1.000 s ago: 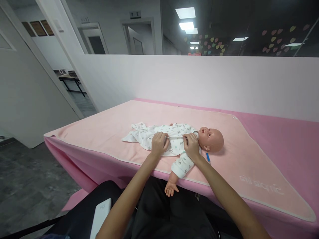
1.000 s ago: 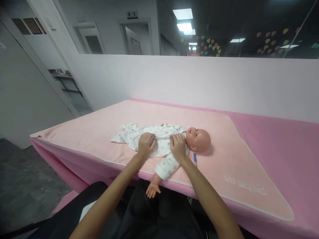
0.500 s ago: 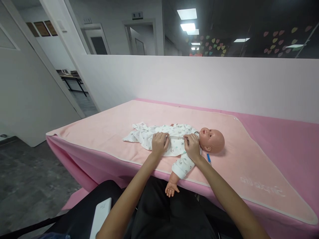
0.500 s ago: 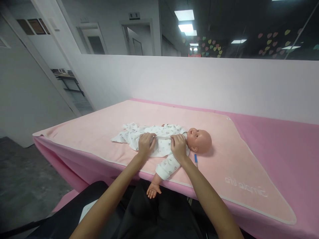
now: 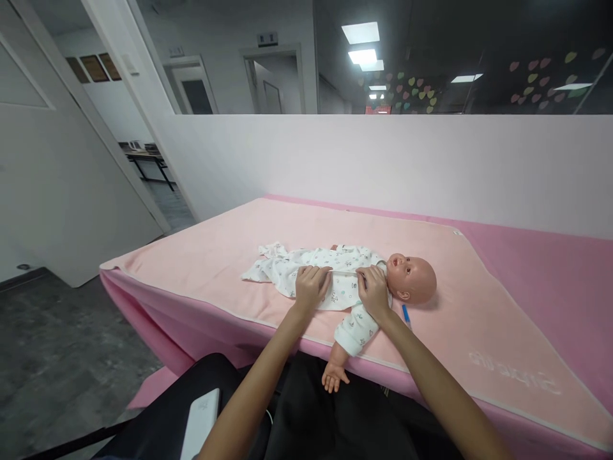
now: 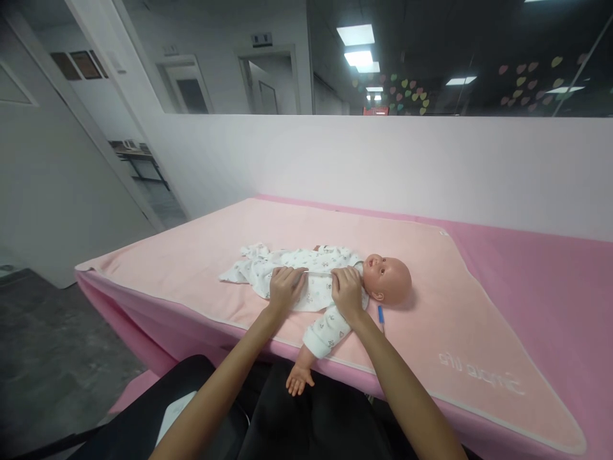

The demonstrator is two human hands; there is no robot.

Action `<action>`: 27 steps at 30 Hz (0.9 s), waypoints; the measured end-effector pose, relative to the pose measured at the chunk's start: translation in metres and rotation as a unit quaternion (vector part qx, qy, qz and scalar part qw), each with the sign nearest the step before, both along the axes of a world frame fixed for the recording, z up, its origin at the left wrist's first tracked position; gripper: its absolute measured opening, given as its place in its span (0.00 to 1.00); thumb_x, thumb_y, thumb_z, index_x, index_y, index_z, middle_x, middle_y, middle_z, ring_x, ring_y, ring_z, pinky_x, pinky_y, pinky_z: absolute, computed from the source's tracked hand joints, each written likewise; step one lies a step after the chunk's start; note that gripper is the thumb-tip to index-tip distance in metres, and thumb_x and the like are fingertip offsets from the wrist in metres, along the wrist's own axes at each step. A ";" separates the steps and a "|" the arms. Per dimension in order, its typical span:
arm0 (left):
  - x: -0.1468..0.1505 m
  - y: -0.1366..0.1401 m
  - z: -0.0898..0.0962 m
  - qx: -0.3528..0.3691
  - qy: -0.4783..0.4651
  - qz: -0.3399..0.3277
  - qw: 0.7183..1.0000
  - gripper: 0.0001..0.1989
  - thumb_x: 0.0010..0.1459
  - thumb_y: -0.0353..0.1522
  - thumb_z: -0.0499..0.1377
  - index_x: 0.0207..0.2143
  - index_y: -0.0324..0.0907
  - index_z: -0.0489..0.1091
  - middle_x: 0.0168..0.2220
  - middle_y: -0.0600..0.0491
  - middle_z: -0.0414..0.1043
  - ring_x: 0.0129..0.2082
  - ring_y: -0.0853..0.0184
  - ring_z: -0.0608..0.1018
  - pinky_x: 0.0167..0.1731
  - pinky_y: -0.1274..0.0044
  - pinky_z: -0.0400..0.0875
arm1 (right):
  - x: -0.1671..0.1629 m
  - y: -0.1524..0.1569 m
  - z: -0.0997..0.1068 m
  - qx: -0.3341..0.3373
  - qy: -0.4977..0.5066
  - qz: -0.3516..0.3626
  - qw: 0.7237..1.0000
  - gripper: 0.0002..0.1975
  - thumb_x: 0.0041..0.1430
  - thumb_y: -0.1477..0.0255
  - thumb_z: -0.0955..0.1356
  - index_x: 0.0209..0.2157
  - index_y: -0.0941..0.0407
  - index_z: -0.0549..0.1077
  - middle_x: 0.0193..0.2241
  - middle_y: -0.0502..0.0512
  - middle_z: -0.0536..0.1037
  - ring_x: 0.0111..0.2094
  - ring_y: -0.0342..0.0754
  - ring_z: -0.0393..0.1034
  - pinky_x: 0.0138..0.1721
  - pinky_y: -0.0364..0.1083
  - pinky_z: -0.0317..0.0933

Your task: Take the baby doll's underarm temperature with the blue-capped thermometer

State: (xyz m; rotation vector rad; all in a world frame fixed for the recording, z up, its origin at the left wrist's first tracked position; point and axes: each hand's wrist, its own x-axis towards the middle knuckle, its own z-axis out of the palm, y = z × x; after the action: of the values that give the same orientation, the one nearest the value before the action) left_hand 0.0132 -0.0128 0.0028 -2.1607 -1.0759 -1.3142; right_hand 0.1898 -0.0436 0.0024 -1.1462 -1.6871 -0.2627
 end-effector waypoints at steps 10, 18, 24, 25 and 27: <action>-0.003 -0.001 0.003 -0.005 -0.008 -0.007 1.000 0.11 0.59 0.26 0.48 0.36 0.41 0.70 0.20 0.55 0.63 0.23 0.69 0.65 0.32 0.75 0.56 | -0.004 0.002 -0.001 0.000 -0.002 0.005 1.000 0.10 0.59 0.78 0.58 0.31 0.56 0.68 0.26 0.53 0.71 0.31 0.47 0.62 0.43 0.50 0.57; -0.011 0.008 0.002 -0.009 -0.062 0.011 0.998 0.08 0.56 0.26 0.51 0.34 0.42 0.68 0.22 0.54 0.64 0.26 0.67 0.67 0.33 0.72 0.58 | -0.007 0.003 -0.001 0.003 0.010 0.004 1.000 0.10 0.58 0.79 0.57 0.31 0.55 0.67 0.26 0.52 0.71 0.31 0.47 0.63 0.43 0.51 0.58; 0.014 -0.023 0.047 0.001 -0.150 0.010 0.989 0.08 0.55 0.29 0.53 0.37 0.43 0.68 0.32 0.50 0.68 0.35 0.62 0.70 0.39 0.67 0.61 | -0.007 0.003 0.001 -0.016 0.019 0.004 1.000 0.10 0.59 0.78 0.57 0.30 0.56 0.67 0.26 0.53 0.71 0.31 0.47 0.62 0.41 0.49 0.58; 0.022 -0.039 0.061 0.006 -0.160 -0.034 0.986 0.09 0.55 0.28 0.52 0.38 0.45 0.68 0.31 0.51 0.68 0.35 0.63 0.70 0.39 0.67 0.62 | -0.007 0.002 0.002 -0.018 0.020 0.004 1.000 0.10 0.59 0.78 0.57 0.30 0.56 0.67 0.26 0.53 0.70 0.31 0.47 0.62 0.40 0.49 0.58; 0.033 -0.076 0.087 0.032 -0.169 -0.128 0.977 0.14 0.54 0.26 0.51 0.41 0.49 0.67 0.30 0.53 0.67 0.32 0.64 0.70 0.39 0.66 0.66 | -0.007 0.002 0.002 -0.020 0.023 0.001 1.000 0.10 0.59 0.78 0.57 0.30 0.55 0.67 0.26 0.52 0.70 0.31 0.47 0.63 0.38 0.48 0.58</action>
State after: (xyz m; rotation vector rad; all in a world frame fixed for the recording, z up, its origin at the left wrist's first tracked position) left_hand 0.0460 -0.0892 0.0895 -2.1301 -0.8738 -1.8613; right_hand 0.1831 -0.0418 0.0044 -1.1708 -1.6598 -0.2001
